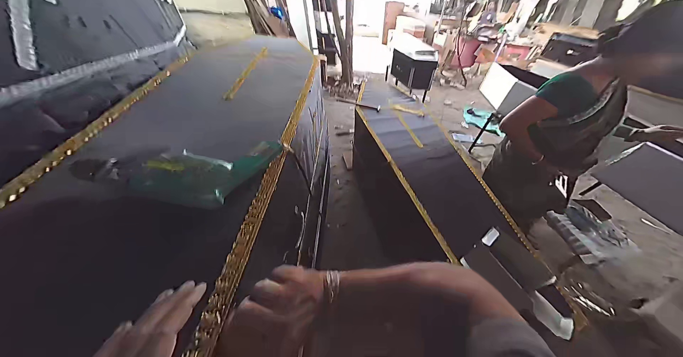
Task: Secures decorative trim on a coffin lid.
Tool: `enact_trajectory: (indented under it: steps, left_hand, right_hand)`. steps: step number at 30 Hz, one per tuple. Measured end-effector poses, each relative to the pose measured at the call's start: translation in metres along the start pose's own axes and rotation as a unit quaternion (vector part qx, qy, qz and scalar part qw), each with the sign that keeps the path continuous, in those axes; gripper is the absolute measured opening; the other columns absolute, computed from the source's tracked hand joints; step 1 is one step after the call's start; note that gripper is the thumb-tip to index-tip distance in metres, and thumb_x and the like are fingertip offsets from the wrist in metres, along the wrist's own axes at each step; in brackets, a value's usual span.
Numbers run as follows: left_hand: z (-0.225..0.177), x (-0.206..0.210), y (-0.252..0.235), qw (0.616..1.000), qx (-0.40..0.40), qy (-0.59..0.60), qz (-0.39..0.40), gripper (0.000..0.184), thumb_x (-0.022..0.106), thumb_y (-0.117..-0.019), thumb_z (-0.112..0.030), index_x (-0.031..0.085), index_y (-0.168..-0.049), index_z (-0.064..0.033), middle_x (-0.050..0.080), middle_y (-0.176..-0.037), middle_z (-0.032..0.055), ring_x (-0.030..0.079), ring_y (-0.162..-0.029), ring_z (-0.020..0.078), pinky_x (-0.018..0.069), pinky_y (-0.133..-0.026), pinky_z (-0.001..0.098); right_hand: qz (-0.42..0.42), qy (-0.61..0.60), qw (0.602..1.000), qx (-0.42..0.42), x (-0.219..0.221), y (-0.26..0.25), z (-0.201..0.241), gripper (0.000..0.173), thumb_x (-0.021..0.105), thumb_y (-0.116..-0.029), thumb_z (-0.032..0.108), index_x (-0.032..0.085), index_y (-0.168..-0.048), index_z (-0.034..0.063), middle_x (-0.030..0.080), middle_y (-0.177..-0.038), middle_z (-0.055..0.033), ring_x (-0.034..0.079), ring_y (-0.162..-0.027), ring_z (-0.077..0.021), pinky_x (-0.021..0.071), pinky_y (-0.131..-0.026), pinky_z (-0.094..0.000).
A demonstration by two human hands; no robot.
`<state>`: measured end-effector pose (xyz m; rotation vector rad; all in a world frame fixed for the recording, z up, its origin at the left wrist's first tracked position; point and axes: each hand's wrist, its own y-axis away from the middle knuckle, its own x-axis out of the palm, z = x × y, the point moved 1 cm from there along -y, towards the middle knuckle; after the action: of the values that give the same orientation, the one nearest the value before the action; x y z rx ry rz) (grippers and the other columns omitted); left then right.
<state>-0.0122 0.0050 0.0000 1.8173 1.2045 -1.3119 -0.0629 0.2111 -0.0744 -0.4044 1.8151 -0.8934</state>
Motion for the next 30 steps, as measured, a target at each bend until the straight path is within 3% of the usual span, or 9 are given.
enact_trajectory:
  steps: [3, 7, 11, 14, 16, 21, 27, 30]
  left_hand:
    - [0.004, 0.000, 0.004, 1.000, 0.009, 0.005, 0.005, 0.098, 0.079, -0.0788, -0.036, 0.033, -0.154, 0.0070, 0.035, -0.158, 0.0328, 0.029, -0.149, 0.0506, 0.0145, -0.123, 0.0647]
    - [0.003, 0.002, 0.002, 1.000, 0.007, 0.008, 0.012, 0.099, 0.079, -0.0779, -0.034, 0.031, -0.155, 0.0053, 0.034, -0.158, 0.0330, 0.028, -0.149, 0.0513, 0.0140, -0.123, 0.0651]
    - [0.000, 0.001, 0.003, 1.000, -0.008, -0.001, 0.005, 0.096, 0.078, -0.0785, -0.033, 0.033, -0.155, 0.0041, 0.037, -0.159, 0.0291, 0.030, -0.150, 0.0472, 0.0148, -0.123, 0.0628]
    - [0.000, 0.002, 0.001, 1.000, -0.013, -0.014, 0.006, 0.096, 0.077, -0.0799, -0.035, 0.033, -0.156, 0.0023, 0.036, -0.160, 0.0264, 0.030, -0.151, 0.0438, 0.0146, -0.124, 0.0614]
    - [0.001, 0.004, 0.001, 1.000, -0.017, -0.016, -0.001, 0.096, 0.077, -0.0793, -0.036, 0.034, -0.156, 0.0009, 0.038, -0.160, 0.0248, 0.031, -0.151, 0.0411, 0.0156, -0.124, 0.0607]
    - [0.000, 0.002, 0.002, 1.000, -0.022, -0.015, -0.016, 0.095, 0.078, -0.0789, -0.034, 0.035, -0.156, 0.0014, 0.039, -0.159, 0.0237, 0.032, -0.151, 0.0392, 0.0153, -0.125, 0.0591]
    - [-0.001, 0.003, 0.002, 1.000, -0.017, -0.003, -0.002, 0.096, 0.079, -0.0770, -0.030, 0.033, -0.155, 0.0042, 0.037, -0.159, 0.0275, 0.031, -0.151, 0.0439, 0.0153, -0.124, 0.0612]
    - [-0.002, 0.001, 0.003, 1.000, -0.014, -0.008, -0.004, 0.097, 0.079, -0.0771, -0.031, 0.033, -0.155, 0.0049, 0.038, -0.159, 0.0276, 0.031, -0.150, 0.0447, 0.0164, -0.124, 0.0612]
  right_hand:
    - [0.011, -0.008, 0.999, -0.035, -0.001, -0.005, -0.004, 0.014, 0.063, -0.0951, 0.013, 0.077, -0.099, 0.0094, 0.075, -0.094, -0.0055, 0.070, -0.084, -0.0251, 0.0541, -0.068, -0.0403]
    - [-0.030, -0.033, 0.999, -0.023, 0.010, 0.000, -0.009, 0.014, 0.064, -0.0957, 0.013, 0.077, -0.094, 0.0099, 0.074, -0.089, -0.0072, 0.069, -0.080, -0.0267, 0.0546, -0.066, -0.0407]
    - [-0.140, -0.130, 0.979, 0.070, 0.035, 0.006, 0.002, 0.014, 0.069, -0.0944, 0.014, 0.071, -0.087, 0.0025, 0.070, -0.079, -0.0130, 0.066, -0.069, -0.0268, 0.0558, -0.061, -0.0384]
    - [-0.205, -0.211, 0.930, 0.219, 0.051, 0.009, 0.023, 0.019, 0.063, -0.0959, 0.014, 0.068, -0.084, -0.0009, 0.066, -0.073, -0.0129, 0.066, -0.063, -0.0241, 0.0561, -0.057, -0.0361]
    - [-0.220, -0.251, 0.898, 0.287, 0.054, 0.007, 0.035, 0.026, 0.056, -0.0994, 0.015, 0.068, -0.083, -0.0018, 0.066, -0.072, -0.0135, 0.066, -0.065, -0.0234, 0.0564, -0.059, -0.0355]
    - [-0.178, -0.358, 0.804, 0.440, 0.041, -0.006, 0.054, 0.025, 0.055, -0.1014, 0.012, 0.070, -0.091, -0.0054, 0.069, -0.079, -0.0142, 0.067, -0.071, -0.0196, 0.0561, -0.067, -0.0370]
    - [-0.153, -0.378, 0.747, 0.525, 0.029, -0.012, 0.063, 0.026, 0.057, -0.1014, 0.014, 0.071, -0.089, -0.0042, 0.068, -0.073, -0.0124, 0.066, -0.067, -0.0199, 0.0537, -0.064, -0.0404]
    - [-0.146, -0.413, 0.707, 0.555, 0.029, -0.015, 0.065, 0.028, 0.055, -0.1027, 0.017, 0.072, -0.092, -0.0025, 0.068, -0.075, -0.0102, 0.066, -0.070, -0.0174, 0.0538, -0.067, -0.0402]
